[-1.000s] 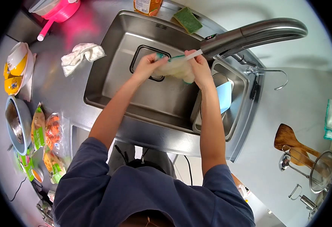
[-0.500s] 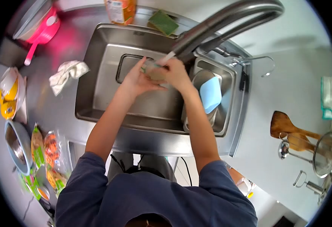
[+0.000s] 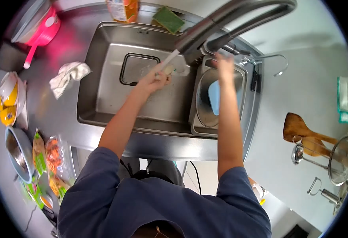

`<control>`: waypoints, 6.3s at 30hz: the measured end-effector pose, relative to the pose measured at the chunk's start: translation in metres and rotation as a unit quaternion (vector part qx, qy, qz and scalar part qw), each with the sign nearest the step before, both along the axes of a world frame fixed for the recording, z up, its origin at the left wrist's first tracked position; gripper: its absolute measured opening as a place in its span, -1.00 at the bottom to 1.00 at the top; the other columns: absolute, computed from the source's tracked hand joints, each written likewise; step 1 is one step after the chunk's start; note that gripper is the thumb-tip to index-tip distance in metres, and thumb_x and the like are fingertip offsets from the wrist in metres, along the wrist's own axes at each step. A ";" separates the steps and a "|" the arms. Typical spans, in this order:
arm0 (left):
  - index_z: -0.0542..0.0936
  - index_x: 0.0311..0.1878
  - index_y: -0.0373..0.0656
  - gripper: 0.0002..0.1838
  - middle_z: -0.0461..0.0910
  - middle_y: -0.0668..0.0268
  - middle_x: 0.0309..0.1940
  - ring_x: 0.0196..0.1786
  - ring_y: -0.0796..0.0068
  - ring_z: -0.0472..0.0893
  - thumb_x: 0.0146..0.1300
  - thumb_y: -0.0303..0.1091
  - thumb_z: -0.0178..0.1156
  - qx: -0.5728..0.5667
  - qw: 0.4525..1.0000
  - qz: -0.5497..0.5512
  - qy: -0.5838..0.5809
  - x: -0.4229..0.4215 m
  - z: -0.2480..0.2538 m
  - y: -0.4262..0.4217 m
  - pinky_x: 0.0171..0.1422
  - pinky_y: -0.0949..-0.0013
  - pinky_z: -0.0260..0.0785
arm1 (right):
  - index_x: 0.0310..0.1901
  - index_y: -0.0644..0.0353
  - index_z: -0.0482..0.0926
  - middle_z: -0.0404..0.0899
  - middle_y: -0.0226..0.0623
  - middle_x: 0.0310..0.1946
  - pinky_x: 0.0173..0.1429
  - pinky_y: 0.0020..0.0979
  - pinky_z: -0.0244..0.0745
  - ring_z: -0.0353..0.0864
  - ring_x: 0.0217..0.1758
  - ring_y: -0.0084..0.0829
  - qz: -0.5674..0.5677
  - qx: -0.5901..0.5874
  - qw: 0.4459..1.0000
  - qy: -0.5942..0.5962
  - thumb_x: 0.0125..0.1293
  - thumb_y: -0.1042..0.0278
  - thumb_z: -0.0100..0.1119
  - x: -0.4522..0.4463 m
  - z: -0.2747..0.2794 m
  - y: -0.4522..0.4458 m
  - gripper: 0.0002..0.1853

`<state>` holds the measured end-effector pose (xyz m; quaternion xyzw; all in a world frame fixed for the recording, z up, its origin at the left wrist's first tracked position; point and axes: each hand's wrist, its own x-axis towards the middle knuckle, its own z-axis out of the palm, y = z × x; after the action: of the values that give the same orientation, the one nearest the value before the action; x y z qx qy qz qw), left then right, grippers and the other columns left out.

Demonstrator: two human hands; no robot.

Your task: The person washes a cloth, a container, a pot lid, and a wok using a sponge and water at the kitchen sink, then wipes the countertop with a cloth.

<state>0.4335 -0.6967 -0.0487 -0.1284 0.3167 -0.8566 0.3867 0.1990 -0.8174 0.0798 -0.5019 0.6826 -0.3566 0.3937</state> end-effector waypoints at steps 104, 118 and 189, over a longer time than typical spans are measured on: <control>0.51 -0.49 -0.31 -0.77 0.41 0.28 -0.56 -0.43 0.49 0.40 0.30 -0.44 0.10 -0.306 0.169 0.233 -0.908 0.000 0.217 0.092 -0.32 0.38 0.28 | -0.18 0.27 0.39 0.41 -0.20 -0.19 0.09 -0.44 0.31 0.42 -0.04 -0.29 0.320 -0.236 0.916 0.055 -0.07 0.76 -0.09 0.019 0.146 0.143 -0.65; 0.51 -0.09 -0.06 -0.73 0.62 0.23 -0.31 -0.32 0.10 0.62 0.12 -0.29 0.22 -0.477 -0.057 0.195 -0.855 -0.069 0.408 0.072 -0.24 0.20 0.46 | 0.41 0.14 -0.04 0.20 -0.24 0.31 0.27 -0.39 0.20 0.22 0.33 -0.40 0.426 -0.158 0.833 -0.317 0.13 0.33 0.18 -0.019 0.214 0.150 -0.16; 0.46 0.09 -0.27 -0.67 0.58 0.25 -0.11 -0.06 0.47 0.56 0.30 -0.35 0.12 -0.144 0.497 0.123 -0.847 0.020 0.068 0.038 0.04 0.35 0.42 | 0.17 0.46 0.37 0.46 0.14 0.10 0.27 -0.26 0.30 0.45 0.20 -0.07 0.214 -0.123 0.958 0.146 0.36 0.13 0.03 -0.065 -0.008 0.077 -0.46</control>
<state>0.4535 -0.6591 0.0193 0.5672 -0.3091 -0.5319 0.5475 0.1338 -0.7403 0.0714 -0.7272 0.5607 -0.2678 0.2918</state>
